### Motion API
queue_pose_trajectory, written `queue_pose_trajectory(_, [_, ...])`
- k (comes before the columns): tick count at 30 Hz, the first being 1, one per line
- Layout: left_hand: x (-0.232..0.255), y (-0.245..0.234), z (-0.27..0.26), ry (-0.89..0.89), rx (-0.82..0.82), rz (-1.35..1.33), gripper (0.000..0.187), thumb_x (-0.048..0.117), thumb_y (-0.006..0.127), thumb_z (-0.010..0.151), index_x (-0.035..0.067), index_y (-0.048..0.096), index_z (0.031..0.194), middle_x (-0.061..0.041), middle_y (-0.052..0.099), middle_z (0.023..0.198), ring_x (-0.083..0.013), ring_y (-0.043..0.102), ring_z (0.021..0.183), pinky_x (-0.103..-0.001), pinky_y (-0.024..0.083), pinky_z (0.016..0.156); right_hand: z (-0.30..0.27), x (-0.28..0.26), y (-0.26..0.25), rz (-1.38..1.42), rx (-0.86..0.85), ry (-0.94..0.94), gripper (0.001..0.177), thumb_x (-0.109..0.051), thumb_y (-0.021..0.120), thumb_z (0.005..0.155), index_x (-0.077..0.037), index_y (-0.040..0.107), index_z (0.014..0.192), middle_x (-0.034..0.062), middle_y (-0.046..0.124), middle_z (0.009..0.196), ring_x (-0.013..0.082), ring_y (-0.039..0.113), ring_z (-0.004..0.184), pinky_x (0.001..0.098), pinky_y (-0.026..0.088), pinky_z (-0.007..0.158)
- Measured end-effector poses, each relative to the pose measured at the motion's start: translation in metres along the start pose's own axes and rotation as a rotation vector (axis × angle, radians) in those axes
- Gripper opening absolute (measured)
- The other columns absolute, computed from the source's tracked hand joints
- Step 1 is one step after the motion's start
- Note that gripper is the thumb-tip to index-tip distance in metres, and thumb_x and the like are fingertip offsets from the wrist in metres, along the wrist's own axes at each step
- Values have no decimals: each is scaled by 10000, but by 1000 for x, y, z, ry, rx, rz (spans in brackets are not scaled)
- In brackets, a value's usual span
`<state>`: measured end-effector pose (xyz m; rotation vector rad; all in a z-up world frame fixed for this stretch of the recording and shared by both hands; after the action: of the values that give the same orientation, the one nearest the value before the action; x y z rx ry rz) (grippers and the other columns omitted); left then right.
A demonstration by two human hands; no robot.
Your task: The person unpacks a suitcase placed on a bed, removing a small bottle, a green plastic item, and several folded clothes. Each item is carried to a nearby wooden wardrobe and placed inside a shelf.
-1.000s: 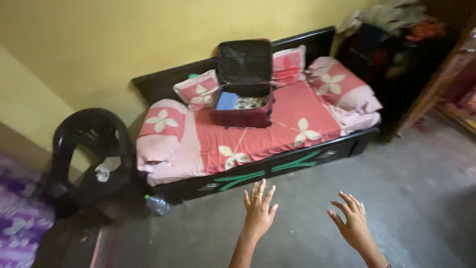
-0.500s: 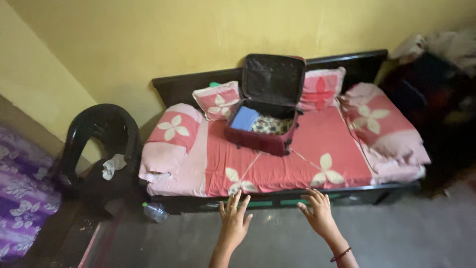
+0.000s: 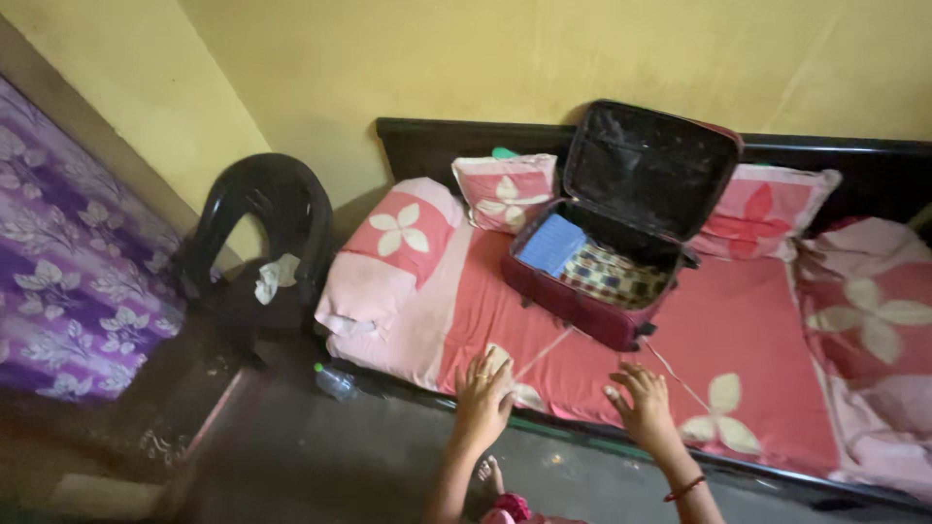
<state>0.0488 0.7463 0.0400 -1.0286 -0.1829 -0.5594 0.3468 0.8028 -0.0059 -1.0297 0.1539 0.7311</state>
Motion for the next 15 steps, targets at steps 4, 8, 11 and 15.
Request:
queue_pose_trajectory(4, [-50,24,60,10,-52,18,646,209,750,838,123,536,1442,-170,400,1563,-427,339,1437,-673,198,1152,58,15,25,-51,82,17,323,-342,737,842,-96,722,1051,118,671,1266,345,583,1230,537,424,1036])
queue_pose_trajectory(8, [-83,47,114,29,-96,-43,651,240,756,849,130,529,1449,-168,392,1564,-443,316,1433,-682,177,1151,93,34,36,23,56,93,323,-315,725,881,-56,725,1073,138,701,1220,347,620,1184,472,482,982])
queue_pose_trajectory(11, [-111,62,144,78,-147,-51,658,262,752,863,143,515,1465,-156,398,1565,-422,327,1454,-703,157,1164,125,51,70,50,24,289,389,-340,720,894,-33,708,1133,134,729,1153,341,662,1096,433,514,956])
queue_pose_trajectory(15, [-137,82,172,52,-186,-52,659,274,758,878,160,506,1476,-159,389,1573,-443,309,1451,-695,180,1152,142,61,94,199,-3,378,447,-327,702,913,7,670,1209,205,702,1180,364,679,1080,436,549,893])
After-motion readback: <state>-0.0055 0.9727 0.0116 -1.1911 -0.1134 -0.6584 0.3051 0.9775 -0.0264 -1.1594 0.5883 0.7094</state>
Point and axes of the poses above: each hand's wrist, its own z-axis towards the middle knuckle, its own y-axis out of the palm, x = y × z, the point moved 8 cm from there along z, towards the middle knuckle
